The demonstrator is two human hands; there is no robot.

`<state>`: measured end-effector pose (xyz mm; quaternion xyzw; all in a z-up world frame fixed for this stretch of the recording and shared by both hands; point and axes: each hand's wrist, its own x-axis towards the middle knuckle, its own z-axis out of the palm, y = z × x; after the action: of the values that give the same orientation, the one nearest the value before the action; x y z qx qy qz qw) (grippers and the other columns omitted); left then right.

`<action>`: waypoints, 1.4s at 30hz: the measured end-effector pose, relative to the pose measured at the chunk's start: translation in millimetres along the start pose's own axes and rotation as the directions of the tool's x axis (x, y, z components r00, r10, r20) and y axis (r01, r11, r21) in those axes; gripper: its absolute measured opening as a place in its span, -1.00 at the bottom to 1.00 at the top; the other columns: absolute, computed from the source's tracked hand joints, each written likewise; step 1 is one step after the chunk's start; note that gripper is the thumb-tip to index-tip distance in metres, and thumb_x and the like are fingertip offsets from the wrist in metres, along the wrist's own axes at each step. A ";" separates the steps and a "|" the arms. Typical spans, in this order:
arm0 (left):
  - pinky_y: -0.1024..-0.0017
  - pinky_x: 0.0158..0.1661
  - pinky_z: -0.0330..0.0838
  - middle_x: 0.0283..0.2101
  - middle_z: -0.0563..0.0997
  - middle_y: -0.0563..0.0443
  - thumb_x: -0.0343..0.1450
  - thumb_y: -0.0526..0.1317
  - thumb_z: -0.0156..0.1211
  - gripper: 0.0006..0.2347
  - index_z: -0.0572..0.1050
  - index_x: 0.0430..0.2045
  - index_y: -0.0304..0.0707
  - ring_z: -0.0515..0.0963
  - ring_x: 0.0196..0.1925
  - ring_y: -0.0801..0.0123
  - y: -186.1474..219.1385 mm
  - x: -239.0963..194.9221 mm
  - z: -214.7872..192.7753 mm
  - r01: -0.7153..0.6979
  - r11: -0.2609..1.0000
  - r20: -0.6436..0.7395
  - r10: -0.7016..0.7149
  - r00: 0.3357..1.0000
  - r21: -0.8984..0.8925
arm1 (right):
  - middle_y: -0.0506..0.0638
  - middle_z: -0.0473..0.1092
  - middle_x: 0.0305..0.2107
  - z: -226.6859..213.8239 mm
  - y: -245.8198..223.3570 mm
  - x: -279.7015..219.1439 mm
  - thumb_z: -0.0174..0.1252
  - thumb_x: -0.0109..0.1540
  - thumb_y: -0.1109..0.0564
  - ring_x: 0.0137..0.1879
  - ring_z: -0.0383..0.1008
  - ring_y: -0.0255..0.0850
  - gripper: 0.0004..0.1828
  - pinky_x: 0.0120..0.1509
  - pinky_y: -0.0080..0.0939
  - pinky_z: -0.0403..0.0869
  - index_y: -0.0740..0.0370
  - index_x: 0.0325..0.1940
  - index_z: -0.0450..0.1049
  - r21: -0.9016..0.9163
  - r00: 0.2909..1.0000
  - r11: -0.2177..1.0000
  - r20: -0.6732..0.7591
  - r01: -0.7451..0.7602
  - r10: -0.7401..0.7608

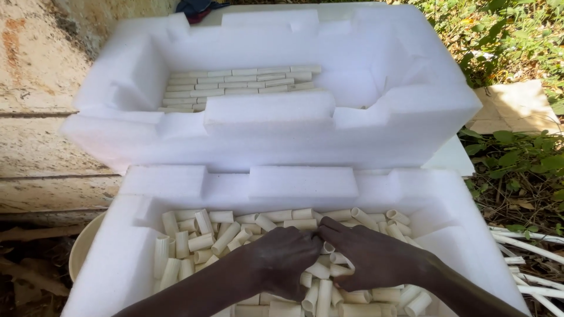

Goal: The person picks up plastic pipe segments from a bin and arranges them into organized rows within a foam tray.

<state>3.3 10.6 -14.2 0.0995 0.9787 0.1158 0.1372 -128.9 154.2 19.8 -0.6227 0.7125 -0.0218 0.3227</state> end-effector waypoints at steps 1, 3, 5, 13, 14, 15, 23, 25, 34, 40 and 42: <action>0.07 -0.41 0.49 -0.21 0.52 -0.25 0.14 -0.08 0.28 -0.52 0.37 -0.21 -0.48 0.56 -0.31 -0.11 0.8 -1.0 2.4 0.000 1.000 0.009 0.000 1.000 -0.011 | -0.14 0.23 -0.05 0.4 -2.5 0.5 0.23 0.06 -0.07 -0.17 0.38 -0.11 -0.42 -0.16 -0.01 0.38 0.02 0.11 0.22 0.010 1.000 1.000 0.010 0.000 0.000; 0.08 -0.46 0.42 -0.41 0.58 -0.14 0.19 -0.09 0.18 -0.74 0.48 -0.46 -0.32 0.56 -0.40 -0.06 -0.8 0.6 4.5 0.045 0.999 0.025 -0.045 0.999 -0.014 | -0.15 0.29 -0.10 -2.1 -4.8 3.1 0.23 0.06 0.00 -0.22 0.41 -0.11 -0.49 -0.19 0.00 0.38 0.03 0.08 0.32 -0.037 0.999 0.999 -0.033 0.026 -0.027; 0.14 -0.37 0.43 -0.37 0.61 -0.12 0.21 -0.12 0.17 -0.77 0.49 -0.38 -0.24 0.58 -0.37 -0.01 0.5 -4.1 -11.9 0.054 0.994 0.044 -0.050 0.998 -0.090 | -0.13 0.38 -0.20 -7.2 0.5 5.1 0.18 0.03 0.07 -0.18 0.46 -0.16 -0.60 -0.15 -0.09 0.39 0.03 -0.03 0.40 0.025 0.993 0.996 -0.083 0.086 -0.084; 0.27 -0.29 0.41 -0.38 0.62 -0.05 0.23 0.12 0.24 -0.58 0.51 -0.23 -0.19 0.58 -0.33 0.16 -5.1 -12.1 -28.8 0.093 0.900 0.061 -0.074 0.995 -0.427 | -0.28 0.65 -0.18 -11.1 5.4 1.5 0.12 -0.01 0.08 -0.08 0.62 -0.42 -0.61 0.03 -0.35 0.47 -0.02 -0.12 0.62 0.204 0.959 0.979 -0.282 0.028 0.031; 0.41 -0.45 0.36 -0.57 0.54 0.02 0.25 0.00 0.29 -0.71 0.50 -0.45 -0.25 0.47 -0.54 0.34 -4.0 -13.6 -33.3 0.070 0.817 0.047 -0.053 0.998 -0.572 | -0.23 0.62 -0.30 -9.7 10.6 1.1 0.18 0.03 0.07 -0.16 0.58 -0.35 -0.70 0.02 -0.25 0.48 -0.06 -0.17 0.64 0.296 0.964 0.955 -0.255 0.004 0.075; 0.56 -0.61 0.32 -0.77 0.45 0.10 0.26 -0.12 0.32 -0.76 0.48 -0.67 -0.31 0.36 -0.76 0.52 -4.2 -15.1 -39.7 0.045 0.716 0.028 -0.037 0.999 -0.697 | -0.18 0.59 -0.43 -10.2 15.6 1.7 0.25 0.07 0.07 -0.24 0.54 -0.29 -0.79 0.00 -0.14 0.49 -0.09 -0.22 0.66 0.384 0.967 0.923 -0.229 -0.018 0.115; 0.62 -0.65 0.48 -0.45 0.58 -0.21 0.39 -0.09 0.23 -0.59 0.42 -0.03 -0.47 0.57 -0.54 0.38 -17.8 -16.9 -28.0 -0.087 0.411 -0.086 0.020 0.996 -0.907 | 0.23 0.54 -0.48 -18.3 33.8 6.2 0.30 0.07 0.20 -0.50 0.53 -0.18 -0.63 -0.58 -0.28 0.55 0.42 -0.07 0.55 0.828 0.957 0.500 -0.291 0.255 -0.006; 0.66 -0.65 0.48 -0.41 0.58 -0.21 0.40 -0.08 0.20 -0.51 0.35 0.10 -0.54 0.57 -0.51 0.41 -17.8 -18.1 -28.4 -0.115 0.337 -0.119 0.011 0.993 -0.934 | 0.27 0.57 -0.42 -18.9 33.4 4.3 0.29 0.07 0.16 -0.34 0.58 -0.14 -0.57 -0.44 -0.20 0.63 0.41 -0.01 0.54 0.841 0.952 0.460 -0.305 0.283 -0.028; 0.71 -0.84 0.32 -0.52 0.47 -0.10 0.33 -0.33 0.29 -0.77 0.47 -0.21 -0.49 0.54 -0.66 0.38 -16.6 -16.7 -25.9 -0.251 0.046 -0.255 -0.134 0.958 -0.967 | 0.26 0.50 -0.37 -14.1 41.6 5.2 0.33 0.00 0.10 -0.30 0.54 -0.08 -0.44 -0.20 0.01 0.61 0.38 0.04 0.47 0.886 0.935 0.325 -0.354 0.332 0.009; 0.60 -0.82 0.33 -0.66 0.37 -0.04 0.34 -0.30 0.33 -0.81 0.41 -0.48 -0.43 0.48 -0.75 0.37 -11.0 -10.3 -23.1 -0.308 -0.061 -0.280 -0.277 0.919 -0.950 | 0.26 0.49 -0.26 -15.7 32.9 3.9 0.34 0.01 0.09 -0.26 0.53 -0.06 -0.33 -0.23 0.03 0.61 0.34 0.18 0.38 0.884 0.905 0.238 -0.423 0.403 0.038; 0.57 -0.83 0.39 -0.57 0.49 -0.18 0.34 -0.32 0.33 -0.79 0.49 -0.32 -0.55 0.52 -0.76 0.35 -3.8 -12.6 -28.4 -0.268 -0.094 -0.233 -0.280 0.931 -0.959 | 0.23 0.45 -0.35 -12.2 31.1 7.6 0.32 0.02 0.24 -0.32 0.53 -0.03 -0.49 -0.24 0.06 0.62 0.39 0.04 0.42 0.856 0.855 0.228 -0.501 0.465 0.134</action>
<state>6.3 -1.5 14.5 -0.0630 0.5736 0.8165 -0.0183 -162.1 149.7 12.7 -0.3399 0.5270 -0.6402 0.4438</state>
